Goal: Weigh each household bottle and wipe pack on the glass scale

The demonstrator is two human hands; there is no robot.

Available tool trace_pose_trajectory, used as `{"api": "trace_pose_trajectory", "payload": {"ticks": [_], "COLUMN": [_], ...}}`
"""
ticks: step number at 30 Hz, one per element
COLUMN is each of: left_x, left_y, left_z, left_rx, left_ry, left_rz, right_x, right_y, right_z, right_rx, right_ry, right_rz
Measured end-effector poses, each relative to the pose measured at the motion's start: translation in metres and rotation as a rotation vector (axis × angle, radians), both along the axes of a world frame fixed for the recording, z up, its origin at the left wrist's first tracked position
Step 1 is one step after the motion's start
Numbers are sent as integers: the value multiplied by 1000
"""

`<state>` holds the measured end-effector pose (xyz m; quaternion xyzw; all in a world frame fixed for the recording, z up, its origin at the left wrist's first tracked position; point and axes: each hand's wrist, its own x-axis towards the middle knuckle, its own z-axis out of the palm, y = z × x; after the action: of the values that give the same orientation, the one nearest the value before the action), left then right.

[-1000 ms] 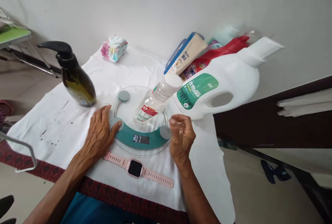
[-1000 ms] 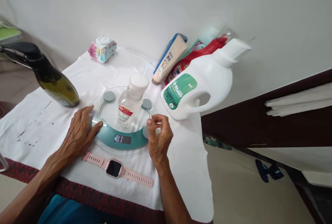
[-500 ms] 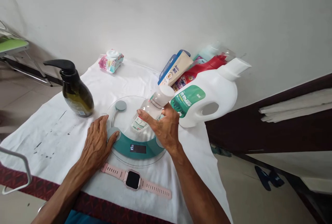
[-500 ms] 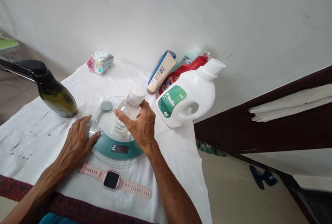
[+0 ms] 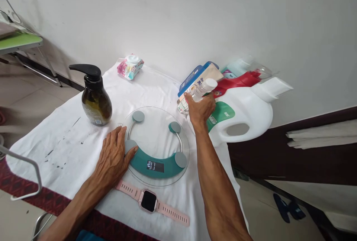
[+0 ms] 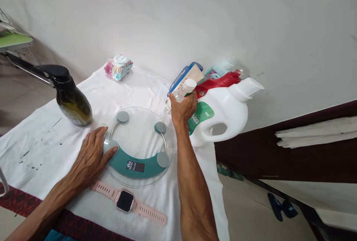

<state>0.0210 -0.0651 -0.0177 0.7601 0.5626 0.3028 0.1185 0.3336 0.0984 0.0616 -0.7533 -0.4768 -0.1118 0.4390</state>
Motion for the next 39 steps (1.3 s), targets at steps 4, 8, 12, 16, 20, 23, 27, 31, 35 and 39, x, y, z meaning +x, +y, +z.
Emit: {"api": "trace_pose_trajectory", "payload": {"ticks": [4,8,12,16,20,23,27,31,35,39], "left_x": [1,3,8,11,9,7,4,3,3,2], "left_y": [0,-3,-8,-8,-6,-5,-2,1,3,1], "left_z": [1,3,5,6,7,6,6,6,7,8], "left_rx": [-17,-64,-114,-132,-130,-144,-160,-157,-158,-153], "left_ry": [-11,-41,-31,-16,-28,-41,-42,-27,-28,-16], "left_rz": [5,14,37,45,37,13,-10,-3,-11,-13], "right_x": [-4,-10,-30,-93,-188,-242,-269,-267,-244,-198], "right_y": [13,3,-20,-43,-55,-53,-46,-48,-57,-74], "right_z": [-17,-18,5,35,36,24,9,11,40,75], "right_rx": [-21,-28,100,226,-96,-209,-240,-199,-96,32], "right_ry": [12,43,-24,-156,209,297,361,432,490,366], "right_rz": [-41,-40,-17,291,960,1114,1069,1007,967,874]}}
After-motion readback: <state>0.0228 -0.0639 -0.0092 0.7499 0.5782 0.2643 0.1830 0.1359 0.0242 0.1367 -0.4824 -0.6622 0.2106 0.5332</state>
